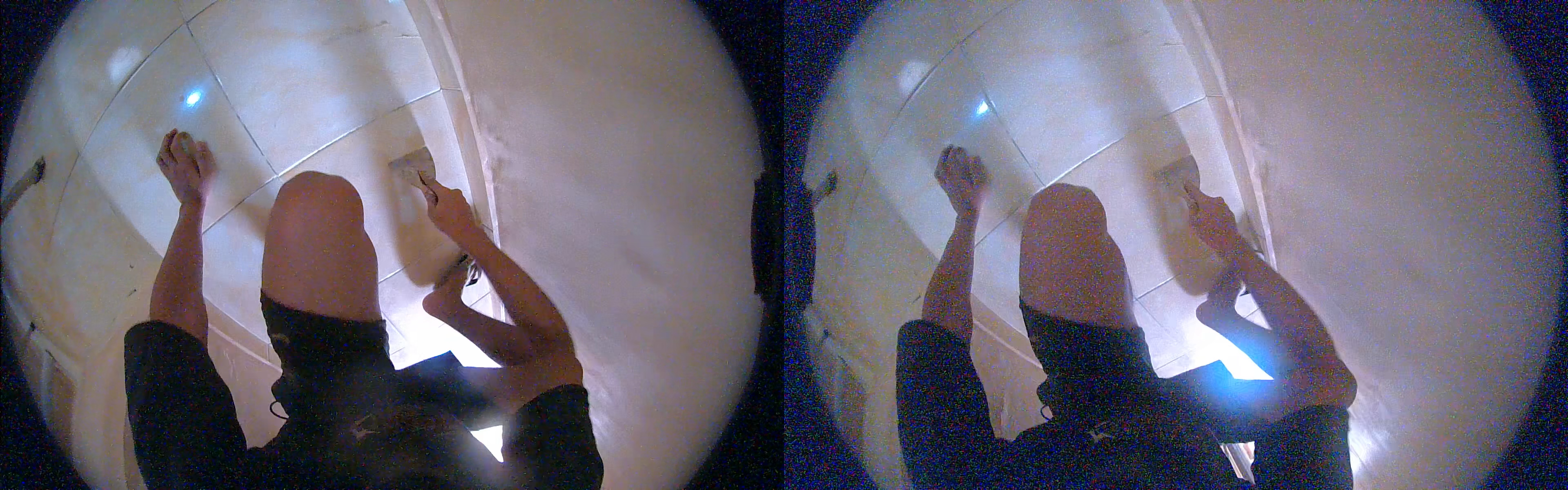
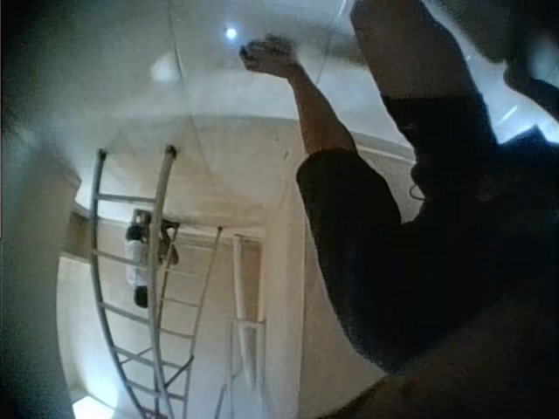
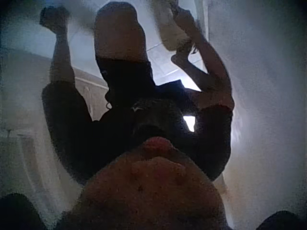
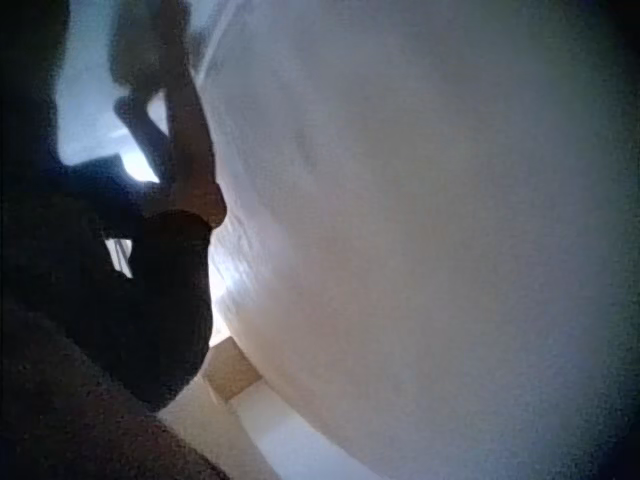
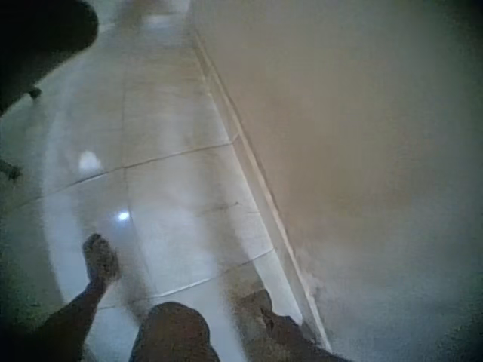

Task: The person kneels on a tiled floor and uses a putty knife to apply and smooth grout into the gaps between tiles. The person moves along the floor, working on different sections of the grout lines.

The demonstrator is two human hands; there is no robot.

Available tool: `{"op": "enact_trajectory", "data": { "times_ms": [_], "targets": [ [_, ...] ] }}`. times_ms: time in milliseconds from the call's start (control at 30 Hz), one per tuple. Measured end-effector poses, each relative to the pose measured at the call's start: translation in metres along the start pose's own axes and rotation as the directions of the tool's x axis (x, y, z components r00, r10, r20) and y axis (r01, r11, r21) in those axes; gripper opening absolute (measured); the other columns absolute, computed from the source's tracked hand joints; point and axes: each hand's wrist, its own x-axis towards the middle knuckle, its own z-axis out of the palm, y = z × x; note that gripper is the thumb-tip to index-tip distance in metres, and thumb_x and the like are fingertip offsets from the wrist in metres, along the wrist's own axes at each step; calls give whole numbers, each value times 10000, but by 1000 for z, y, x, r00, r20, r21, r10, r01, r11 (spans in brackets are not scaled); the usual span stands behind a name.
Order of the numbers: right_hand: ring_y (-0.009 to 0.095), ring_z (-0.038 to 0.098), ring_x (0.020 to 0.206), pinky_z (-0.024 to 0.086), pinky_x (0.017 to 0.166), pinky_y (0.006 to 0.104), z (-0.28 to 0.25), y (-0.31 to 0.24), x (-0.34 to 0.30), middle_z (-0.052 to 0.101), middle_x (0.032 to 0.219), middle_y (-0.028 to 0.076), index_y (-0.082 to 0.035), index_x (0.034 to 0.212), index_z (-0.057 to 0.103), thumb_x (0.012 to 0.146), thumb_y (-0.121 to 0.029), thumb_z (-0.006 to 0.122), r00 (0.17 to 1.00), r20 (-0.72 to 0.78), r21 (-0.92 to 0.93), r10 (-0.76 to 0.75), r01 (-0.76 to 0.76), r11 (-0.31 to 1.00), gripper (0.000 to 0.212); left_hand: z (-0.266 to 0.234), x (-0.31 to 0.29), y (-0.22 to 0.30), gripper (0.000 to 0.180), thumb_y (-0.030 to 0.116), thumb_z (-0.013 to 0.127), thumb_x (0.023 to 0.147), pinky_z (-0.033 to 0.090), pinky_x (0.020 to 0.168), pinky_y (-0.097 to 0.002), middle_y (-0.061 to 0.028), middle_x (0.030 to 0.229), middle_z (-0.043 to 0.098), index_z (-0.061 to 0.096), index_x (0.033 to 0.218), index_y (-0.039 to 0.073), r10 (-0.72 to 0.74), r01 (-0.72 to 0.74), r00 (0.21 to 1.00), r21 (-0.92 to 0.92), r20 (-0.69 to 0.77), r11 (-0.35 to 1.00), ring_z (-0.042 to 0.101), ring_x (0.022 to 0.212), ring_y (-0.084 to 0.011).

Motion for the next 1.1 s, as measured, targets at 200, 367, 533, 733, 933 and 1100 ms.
{"op": "enact_trajectory", "data": {
  "times_ms": [200, 367, 533, 733, 933, 1100],
  "targets": [
    [440, 664, 754, 543, 707, 542, -9, -43, 57, 681, 819, 227, -307, 1404, 518, 960, -286, 543, 974, -226, 31, 14, -7, 999, 445, -5, 4, -3, 472, 350, 560, 923, 344, 1015, -551, -224, 1274, 531, 511, 1247, 10, 85, -80, 995, 96, -48, 992, 466, 1236, -393],
    [426, 675, 801, 548, 728, 518, -51, -67, 72, 686, 866, 237, -291, 1357, 576, 961, -336, 559, 949, -299, 151, 103, -60, 987, 399, -3, -1, -8, 446, 350, 556, 932, 347, 1010, -550, -229, 1293, 511, 516, 1245, 34, 95, -94, 995, 122, -6, 988, 455, 1226, -402],
    [413, 685, 799, 547, 714, 496, -24, 0, 23, 686, 875, 250, -257, 1343, 595, 971, -322, 569, 940, -287, 232, 186, -120, 965, 379, -4, -1, -14, 432, 341, 566, 933, 353, 997, -551, -230, 1314, 496, 521, 1239, 39, -2, 3, 999, -32, 45, 999, 448, 1226, -397],
    [424, 681, 800, 550, 727, 506, 14, 42, 44, 666, 861, 281, -170, 1313, 614, 968, -323, 573, 924, -340, 189, 174, -114, 975, 379, 5, -1, -4, 425, 357, 561, 941, 344, 995, -563, -228, 1323, 494, 526, 1244, 60, 157, -154, 987, 106, -21, 982, 440, 1240, -403],
    [478, 659, 796, 543, 751, 554, -25, -54, 103, 673, 851, 264, -149, 1265, 639, 976, -308, 528, 880, -431, 164, 198, -139, 977, 348, -5, 3, 3, 428, 350, 566, 938, 349, 992, -565, -229, 1318, 496, 527, 1239, 49, 90, -87, 995, 85, -34, 993, 448, 1232, -406],
    [485, 654, 864, 536, 790, 566, -66, -91, 158, 675, 894, 277, -190, 1265, 639, 966, -361, 522, 899, -401, 305, 176, -50, 951, 364, -4, 7, 0, 420, 329, 572, 934, 355, 990, -561, -232, 1305, 500, 528, 1236, 41, 70, -68, 996, 44, -51, 997, 459, 1222, -407]
  ]
}}
